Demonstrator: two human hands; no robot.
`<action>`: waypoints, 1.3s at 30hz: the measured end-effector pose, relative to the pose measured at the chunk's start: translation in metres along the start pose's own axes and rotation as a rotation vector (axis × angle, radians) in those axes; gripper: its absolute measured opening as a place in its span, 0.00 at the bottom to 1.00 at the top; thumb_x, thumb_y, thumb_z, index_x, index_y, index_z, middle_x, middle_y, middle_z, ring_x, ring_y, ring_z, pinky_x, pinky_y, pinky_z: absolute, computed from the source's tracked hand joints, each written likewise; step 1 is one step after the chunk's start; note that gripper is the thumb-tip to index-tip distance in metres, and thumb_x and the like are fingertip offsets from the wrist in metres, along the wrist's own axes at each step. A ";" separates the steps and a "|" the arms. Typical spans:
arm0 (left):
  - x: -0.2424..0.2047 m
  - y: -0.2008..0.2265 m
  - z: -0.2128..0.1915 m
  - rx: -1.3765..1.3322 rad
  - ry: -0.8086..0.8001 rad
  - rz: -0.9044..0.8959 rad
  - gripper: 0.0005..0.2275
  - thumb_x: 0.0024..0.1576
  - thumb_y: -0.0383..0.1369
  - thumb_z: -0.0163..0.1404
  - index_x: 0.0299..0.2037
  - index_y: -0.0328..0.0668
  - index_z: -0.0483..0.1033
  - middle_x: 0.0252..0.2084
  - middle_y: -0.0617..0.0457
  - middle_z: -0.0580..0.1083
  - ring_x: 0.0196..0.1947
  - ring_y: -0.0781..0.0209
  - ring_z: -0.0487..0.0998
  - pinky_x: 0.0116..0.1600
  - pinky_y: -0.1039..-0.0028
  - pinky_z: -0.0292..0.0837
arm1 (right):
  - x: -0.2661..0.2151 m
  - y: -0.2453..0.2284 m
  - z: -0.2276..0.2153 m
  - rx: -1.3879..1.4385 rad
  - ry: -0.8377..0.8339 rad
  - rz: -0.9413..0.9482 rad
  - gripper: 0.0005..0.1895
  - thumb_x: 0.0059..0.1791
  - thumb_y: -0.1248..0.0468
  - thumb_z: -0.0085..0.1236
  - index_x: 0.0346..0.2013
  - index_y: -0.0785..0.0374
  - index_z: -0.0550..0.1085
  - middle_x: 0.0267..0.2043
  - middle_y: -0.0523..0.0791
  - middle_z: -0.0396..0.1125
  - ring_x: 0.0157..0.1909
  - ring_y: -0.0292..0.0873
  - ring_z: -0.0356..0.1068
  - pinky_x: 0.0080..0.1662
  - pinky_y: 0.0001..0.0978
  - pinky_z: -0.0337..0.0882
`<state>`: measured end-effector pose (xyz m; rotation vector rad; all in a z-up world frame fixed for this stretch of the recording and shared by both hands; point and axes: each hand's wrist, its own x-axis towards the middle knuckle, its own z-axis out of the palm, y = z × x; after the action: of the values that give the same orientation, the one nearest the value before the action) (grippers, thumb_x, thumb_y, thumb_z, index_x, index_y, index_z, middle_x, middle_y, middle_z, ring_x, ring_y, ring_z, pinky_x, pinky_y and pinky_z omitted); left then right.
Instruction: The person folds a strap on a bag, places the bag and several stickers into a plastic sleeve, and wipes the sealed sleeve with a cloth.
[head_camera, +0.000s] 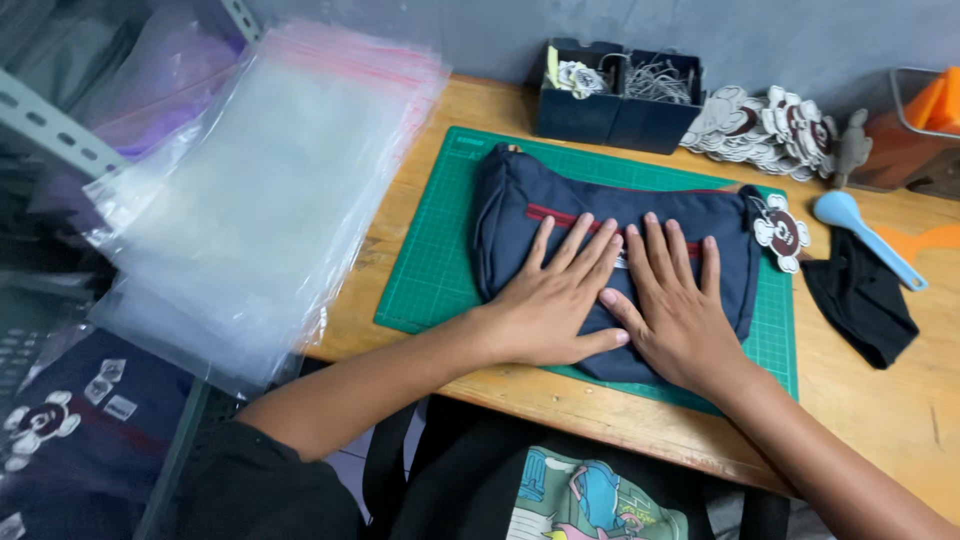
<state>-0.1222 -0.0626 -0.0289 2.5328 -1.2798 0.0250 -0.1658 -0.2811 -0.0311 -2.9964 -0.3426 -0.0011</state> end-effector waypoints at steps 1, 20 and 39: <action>0.000 -0.001 0.003 0.006 0.006 -0.019 0.50 0.67 0.62 0.45 0.86 0.24 0.46 0.90 0.28 0.43 0.90 0.25 0.37 0.86 0.25 0.22 | 0.001 0.000 0.001 0.001 0.000 -0.020 0.47 0.66 0.34 0.33 0.90 0.62 0.48 0.93 0.57 0.38 0.93 0.61 0.30 0.83 0.67 0.22; -0.048 -0.196 -0.071 0.398 0.458 -0.717 0.20 0.59 0.49 0.68 0.50 0.44 0.81 0.46 0.52 0.74 0.50 0.43 0.78 0.54 0.47 0.69 | 0.170 -0.109 -0.016 0.173 0.232 -0.347 0.33 0.65 0.46 0.51 0.82 0.58 0.68 0.82 0.59 0.62 0.83 0.69 0.59 0.73 0.79 0.59; -0.050 -0.192 -0.073 0.351 0.649 -0.666 0.06 0.56 0.27 0.62 0.35 0.42 0.76 0.41 0.48 0.75 0.42 0.41 0.80 0.50 0.49 0.66 | 0.218 -0.118 0.002 0.411 0.325 -0.413 0.25 0.62 0.59 0.63 0.74 0.65 0.75 0.71 0.61 0.72 0.71 0.70 0.73 0.67 0.67 0.72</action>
<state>0.0080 0.1034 -0.0163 2.7398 -0.1784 0.8997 0.0197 -0.1181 -0.0155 -2.4195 -0.8006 -0.3978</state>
